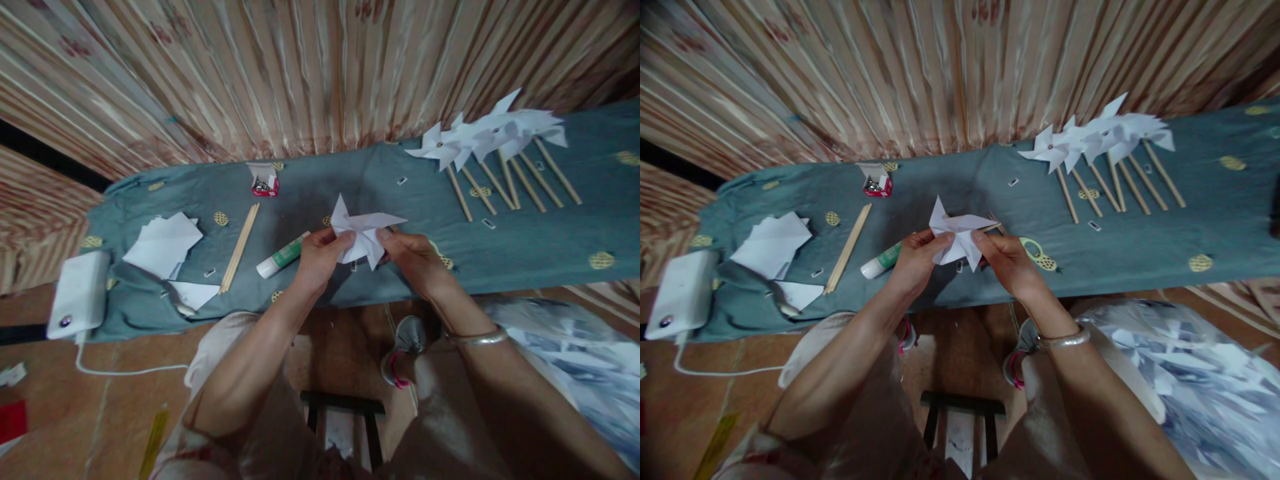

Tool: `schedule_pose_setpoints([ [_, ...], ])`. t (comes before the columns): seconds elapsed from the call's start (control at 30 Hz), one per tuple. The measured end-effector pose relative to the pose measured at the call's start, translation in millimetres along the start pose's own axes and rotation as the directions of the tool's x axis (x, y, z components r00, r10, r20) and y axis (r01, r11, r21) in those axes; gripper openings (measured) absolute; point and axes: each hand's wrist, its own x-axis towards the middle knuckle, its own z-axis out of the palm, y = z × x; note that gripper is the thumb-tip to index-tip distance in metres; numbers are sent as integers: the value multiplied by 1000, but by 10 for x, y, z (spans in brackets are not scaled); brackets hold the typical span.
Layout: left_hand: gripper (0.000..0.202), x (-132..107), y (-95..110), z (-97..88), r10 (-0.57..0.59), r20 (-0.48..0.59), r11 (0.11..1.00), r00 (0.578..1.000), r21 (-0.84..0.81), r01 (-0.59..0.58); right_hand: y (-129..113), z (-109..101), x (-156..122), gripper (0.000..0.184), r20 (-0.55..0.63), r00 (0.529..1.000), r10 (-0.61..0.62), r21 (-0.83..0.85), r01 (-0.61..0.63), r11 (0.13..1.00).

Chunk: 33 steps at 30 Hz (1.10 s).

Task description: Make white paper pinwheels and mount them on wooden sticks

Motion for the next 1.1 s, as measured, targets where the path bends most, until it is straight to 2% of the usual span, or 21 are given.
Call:
schedule_pose_setpoints([
  [0.2,16,4,-15,-8,-42,24,997,999,-66,43,-14,-23,-8,52,33,997,-69,-130,73,989],
  [0.37,20,-15,0,4,-49,26,998,998,-40,50,15,-57,2,50,34,998,-59,-81,61,995],
  [0.53,16,-20,1,14,-55,7,998,998,-22,55,15,-56,6,48,34,998,-46,-31,47,998],
  [0.83,18,-27,-6,7,-31,25,999,999,-11,31,-34,-32,7,48,27,999,-44,-90,46,995],
  [1.1,14,-29,-8,22,-30,-2,999,1000,37,30,-42,13,9,48,26,999,-31,-106,34,994],
])
